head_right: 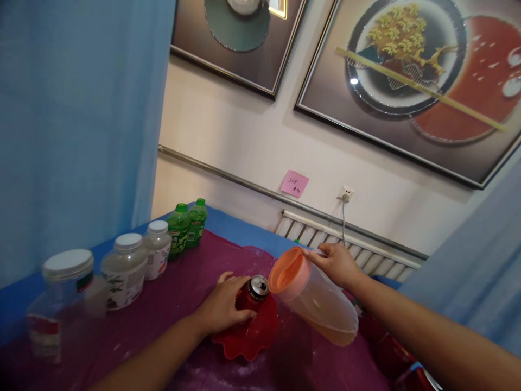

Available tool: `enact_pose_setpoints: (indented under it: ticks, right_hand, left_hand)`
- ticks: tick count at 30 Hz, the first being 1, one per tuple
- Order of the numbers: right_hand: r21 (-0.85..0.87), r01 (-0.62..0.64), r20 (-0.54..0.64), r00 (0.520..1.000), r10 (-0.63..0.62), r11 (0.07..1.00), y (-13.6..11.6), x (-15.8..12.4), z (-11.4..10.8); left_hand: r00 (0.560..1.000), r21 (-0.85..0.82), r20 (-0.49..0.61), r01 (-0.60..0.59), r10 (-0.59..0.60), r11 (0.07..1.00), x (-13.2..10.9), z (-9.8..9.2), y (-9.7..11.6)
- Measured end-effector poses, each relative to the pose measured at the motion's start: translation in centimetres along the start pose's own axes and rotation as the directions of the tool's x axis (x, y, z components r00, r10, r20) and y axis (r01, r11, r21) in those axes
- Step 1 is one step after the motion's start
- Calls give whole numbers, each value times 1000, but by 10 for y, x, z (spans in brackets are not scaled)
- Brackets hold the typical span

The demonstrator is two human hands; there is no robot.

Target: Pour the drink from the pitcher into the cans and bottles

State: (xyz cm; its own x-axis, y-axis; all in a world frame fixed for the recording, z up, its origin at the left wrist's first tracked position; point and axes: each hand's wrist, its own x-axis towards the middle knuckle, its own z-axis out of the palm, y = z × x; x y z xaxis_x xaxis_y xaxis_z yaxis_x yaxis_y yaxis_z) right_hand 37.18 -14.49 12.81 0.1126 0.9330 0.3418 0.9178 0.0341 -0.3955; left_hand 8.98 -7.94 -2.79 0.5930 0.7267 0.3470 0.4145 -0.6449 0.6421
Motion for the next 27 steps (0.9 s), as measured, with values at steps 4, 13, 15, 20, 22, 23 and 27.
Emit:
enact_pose_setpoints:
  ticks: [4,13,15,20,22,23,27]
  right_hand:
    - [-10,7,-1,1000,-7,1000,0,0,0]
    - [-8,-7,15,1000,7,1000,0,0,-2]
    - [-13,-5,12,1000,5,1000,1,0,-3]
    - [-16,-3,-3,1000,3,1000,3,-1,-3]
    - [-26,1,-8,1000,-2,1000,4,-1,-3]
    - [-30,3,-7,1000,-4,1000,4,-1,-3]
    - [-33,20,-3,1000,-20,999,4,0,-4]
  left_hand:
    - [1000,5,-5,-3,3,1000,0,0,-1]
    - [1000,-7,-5,-1,0,1000,-1,0,0]
    - [1000,-6,-8,0,0,1000,-1,0,0]
    - [1000,2,0,-1,1,1000,0,-1,0]
    - [1000,6,0,0,0,1000,0,0,0]
    - [1000,8,-1,0,0,1000,0,0,-1]
    - [1000,12,-2,-1,1,1000,0,1,-2]
